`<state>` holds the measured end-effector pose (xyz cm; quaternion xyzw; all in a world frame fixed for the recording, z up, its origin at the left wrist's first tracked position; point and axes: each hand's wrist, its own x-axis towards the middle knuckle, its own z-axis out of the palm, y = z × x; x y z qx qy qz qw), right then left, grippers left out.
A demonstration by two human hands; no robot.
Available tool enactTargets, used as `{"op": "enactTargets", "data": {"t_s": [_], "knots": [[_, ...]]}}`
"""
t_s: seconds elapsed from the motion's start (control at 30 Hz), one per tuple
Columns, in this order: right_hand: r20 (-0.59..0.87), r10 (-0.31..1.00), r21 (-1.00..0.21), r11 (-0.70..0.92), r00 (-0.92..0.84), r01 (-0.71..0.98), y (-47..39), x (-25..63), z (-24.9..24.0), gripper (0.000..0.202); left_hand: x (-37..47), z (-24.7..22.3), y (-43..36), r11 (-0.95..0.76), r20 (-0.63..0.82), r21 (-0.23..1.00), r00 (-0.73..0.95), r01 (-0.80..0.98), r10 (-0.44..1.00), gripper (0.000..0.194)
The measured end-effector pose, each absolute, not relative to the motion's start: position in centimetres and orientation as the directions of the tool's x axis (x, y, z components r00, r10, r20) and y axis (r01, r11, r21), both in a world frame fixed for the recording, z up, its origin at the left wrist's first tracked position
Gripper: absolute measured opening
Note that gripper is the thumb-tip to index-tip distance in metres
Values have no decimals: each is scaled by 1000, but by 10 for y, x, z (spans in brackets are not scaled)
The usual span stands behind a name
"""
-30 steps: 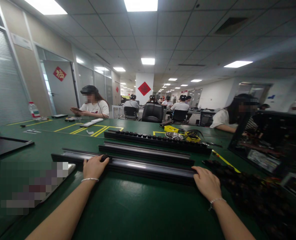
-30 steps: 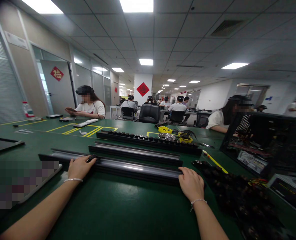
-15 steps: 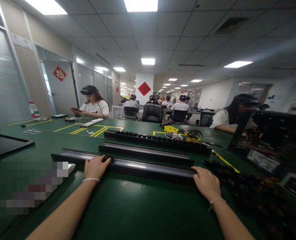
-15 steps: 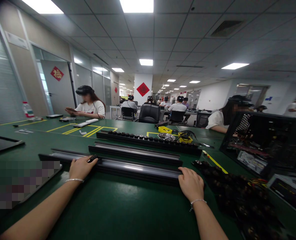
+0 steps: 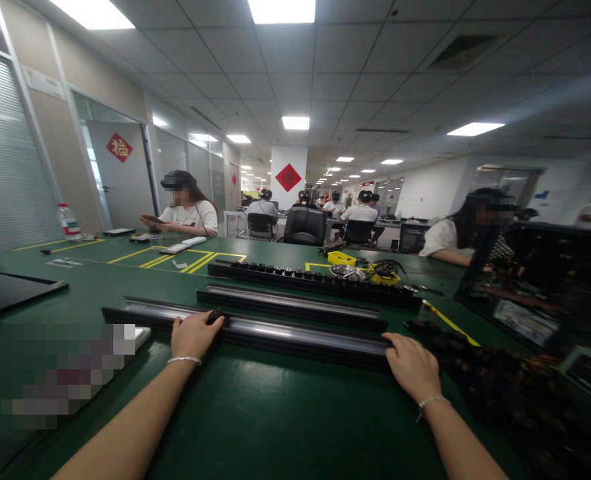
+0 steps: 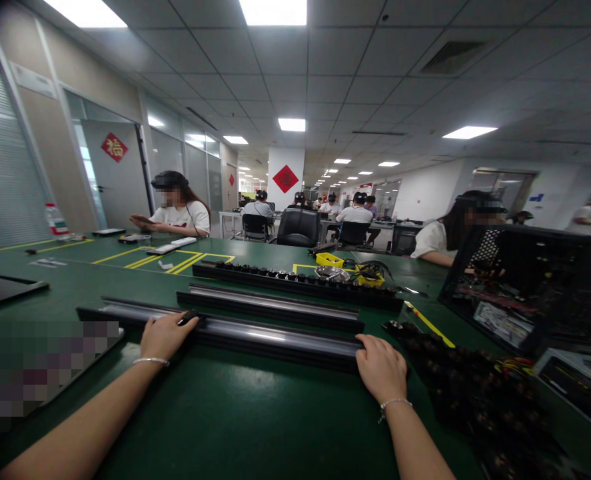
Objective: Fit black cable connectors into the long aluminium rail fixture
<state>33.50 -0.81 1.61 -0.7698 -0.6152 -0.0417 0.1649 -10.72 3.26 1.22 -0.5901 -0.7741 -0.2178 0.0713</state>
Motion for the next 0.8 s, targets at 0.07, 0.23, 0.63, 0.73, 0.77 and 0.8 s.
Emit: {"op": "enactTargets", "data": {"t_s": [0.07,0.23,0.63,0.73,0.77,0.8], "knots": [[264,934,-203,-189,240,961,-8,335,17,48,-107,12,33,211,367,256,-297,943,881,48],[263,934,-201,-193,243,960,-9,334,17,48,-107,12,33,215,362,278,-309,936,880,47],[273,930,-192,-198,246,961,-9,333,17,48,-105,13,33,206,352,282,-300,937,886,48],[278,928,-188,-201,249,961,-9,333,17,48,-102,12,33,174,353,271,-266,947,897,46],[275,929,-190,-201,248,961,-9,333,17,47,-101,12,33,164,354,267,-255,950,900,45],[273,930,-191,-200,248,961,-9,333,16,47,-100,12,33,156,356,262,-246,952,902,45]]}}
